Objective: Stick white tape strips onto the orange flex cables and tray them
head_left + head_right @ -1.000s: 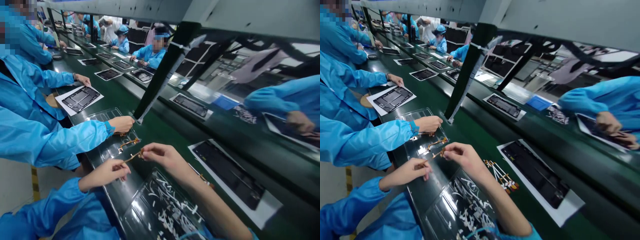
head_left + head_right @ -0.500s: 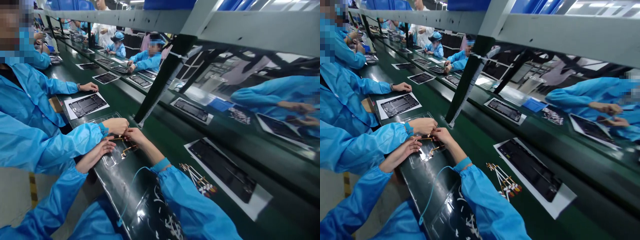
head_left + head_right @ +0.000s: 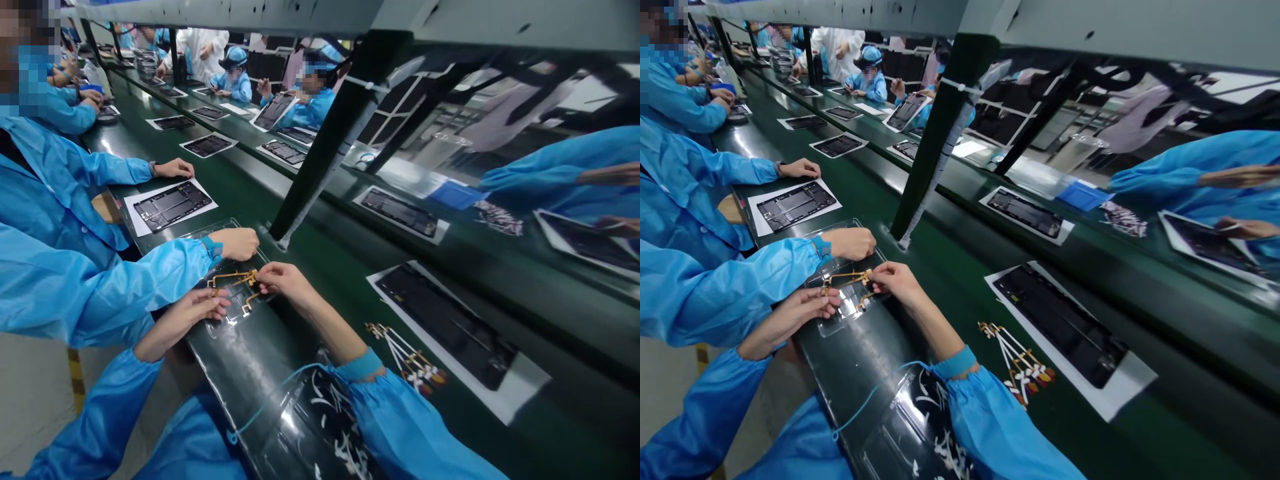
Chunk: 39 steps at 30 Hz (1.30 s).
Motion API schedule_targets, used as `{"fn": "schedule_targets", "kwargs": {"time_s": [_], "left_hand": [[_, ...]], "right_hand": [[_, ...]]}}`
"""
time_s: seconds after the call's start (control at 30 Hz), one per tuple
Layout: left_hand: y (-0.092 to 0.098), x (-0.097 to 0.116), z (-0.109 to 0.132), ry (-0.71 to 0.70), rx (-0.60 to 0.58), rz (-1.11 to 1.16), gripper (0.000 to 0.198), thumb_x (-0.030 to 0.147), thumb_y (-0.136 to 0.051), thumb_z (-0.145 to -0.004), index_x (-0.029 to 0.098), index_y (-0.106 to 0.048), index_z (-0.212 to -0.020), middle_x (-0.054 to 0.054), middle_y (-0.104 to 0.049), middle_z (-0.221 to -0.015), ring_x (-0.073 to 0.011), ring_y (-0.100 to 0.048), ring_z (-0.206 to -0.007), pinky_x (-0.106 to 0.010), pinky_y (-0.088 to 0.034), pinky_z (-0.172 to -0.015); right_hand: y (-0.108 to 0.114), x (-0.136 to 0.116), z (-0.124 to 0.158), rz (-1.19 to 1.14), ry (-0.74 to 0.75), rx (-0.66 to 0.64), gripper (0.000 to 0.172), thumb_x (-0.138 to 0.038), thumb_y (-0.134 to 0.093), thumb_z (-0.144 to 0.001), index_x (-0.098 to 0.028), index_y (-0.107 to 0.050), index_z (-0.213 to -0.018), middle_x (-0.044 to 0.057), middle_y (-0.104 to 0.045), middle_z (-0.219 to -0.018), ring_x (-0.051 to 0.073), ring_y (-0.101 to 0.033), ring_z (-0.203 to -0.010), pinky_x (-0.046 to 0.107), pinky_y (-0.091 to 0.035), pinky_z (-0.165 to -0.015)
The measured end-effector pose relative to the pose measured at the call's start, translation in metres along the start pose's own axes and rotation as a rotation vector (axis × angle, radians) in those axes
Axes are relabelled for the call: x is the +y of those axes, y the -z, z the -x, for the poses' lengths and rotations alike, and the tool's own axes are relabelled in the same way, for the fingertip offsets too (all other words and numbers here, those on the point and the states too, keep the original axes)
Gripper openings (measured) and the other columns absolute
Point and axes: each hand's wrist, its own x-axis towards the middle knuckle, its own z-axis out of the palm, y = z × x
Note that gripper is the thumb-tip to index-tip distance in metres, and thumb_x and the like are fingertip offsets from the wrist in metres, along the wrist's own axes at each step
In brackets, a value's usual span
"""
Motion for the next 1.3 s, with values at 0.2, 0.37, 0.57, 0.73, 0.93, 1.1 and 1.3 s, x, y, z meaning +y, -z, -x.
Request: {"fn": "schedule_targets", "kwargs": {"time_s": [0.2, 0.37, 0.57, 0.73, 0.93, 1.1, 1.3], "left_hand": [[0.0, 0.002, 0.012, 0.052, -0.016, 0.168, 0.044, 0.013, -0.08, -0.082, 0.011, -0.069, -0.124, -0.017, -0.072, -0.125, -0.0204, -0.072, -0.102, -0.029, -0.056, -0.091], [0.0, 0.013, 0.001, 0.032, 0.109, 0.233, 0.032, 0.005, -0.071, -0.086, 0.008, -0.069, -0.117, -0.017, -0.072, -0.123, -0.0222, -0.072, -0.109, -0.029, -0.057, -0.096], [0.004, 0.026, -0.009, -0.126, 0.312, 0.265, 0.055, 0.002, -0.055, -0.091, 0.006, -0.044, -0.145, -0.021, -0.074, -0.116, -0.0237, -0.074, -0.106, -0.035, -0.058, -0.095], [0.01, 0.016, 0.022, -0.156, 0.393, 0.07, 0.055, 0.018, -0.07, -0.086, 0.01, -0.055, -0.139, -0.012, -0.078, -0.096, -0.0181, -0.073, -0.082, -0.028, -0.058, -0.079], [0.0, -0.021, 0.067, 0.058, 0.109, -0.325, 0.032, 0.044, -0.084, -0.073, 0.014, -0.076, -0.08, -0.004, -0.069, -0.064, -0.0144, -0.061, -0.06, -0.023, -0.048, -0.06], [-0.037, -0.049, 0.072, 0.045, -0.168, -0.39, 0.051, 0.06, -0.071, -0.083, 0.016, -0.063, -0.058, -0.003, -0.061, -0.057, -0.0147, -0.055, -0.056, -0.025, -0.043, -0.058], [-0.084, -0.064, 0.053, -0.03, -0.319, -0.443, 0.053, 0.056, -0.057, -0.094, 0.017, -0.062, -0.059, -0.003, -0.06, -0.057, -0.0153, -0.055, -0.058, -0.027, -0.042, -0.063]], "right_hand": [[0.006, 0.004, 0.021, -0.05, 0.033, -0.002, 0.027, -0.029, -0.091, -0.067, -0.013, -0.07, -0.073, 0.001, -0.07, -0.067, 0.009, -0.064, -0.058, 0.02, -0.058, -0.061], [0.003, 0.0, 0.004, -0.035, 0.042, 0.0, 0.021, -0.026, -0.086, -0.077, -0.012, -0.071, -0.078, 0.002, -0.071, -0.071, 0.009, -0.065, -0.06, 0.022, -0.058, -0.065], [-0.022, -0.013, -0.054, 0.064, 0.052, 0.035, 0.019, -0.03, -0.065, -0.099, -0.013, -0.066, -0.106, 0.003, -0.069, -0.097, 0.013, -0.068, -0.077, 0.029, -0.059, -0.069], [-0.025, -0.025, -0.05, 0.145, 0.114, 0.109, 0.017, -0.03, -0.066, -0.098, -0.013, -0.065, -0.097, -0.001, -0.066, -0.083, 0.01, -0.061, -0.064, 0.024, -0.054, -0.059], [0.03, -0.063, 0.083, 0.248, 0.267, 0.174, 0.018, -0.035, -0.073, -0.086, -0.018, -0.067, -0.084, -0.002, -0.063, -0.064, 0.013, -0.059, -0.058, 0.024, -0.048, -0.06], [0.104, -0.038, 0.202, 0.9, 0.139, 0.247, 0.026, -0.046, -0.057, -0.094, -0.023, -0.071, -0.093, 0.004, -0.073, -0.082, 0.019, -0.064, -0.068, 0.029, -0.047, -0.062], [0.162, 0.066, 0.24, 1.177, -0.032, 0.566, 0.016, -0.027, -0.058, -0.089, -0.021, -0.072, -0.086, 0.007, -0.074, -0.087, 0.022, -0.068, -0.074, 0.031, -0.048, -0.068]]}}
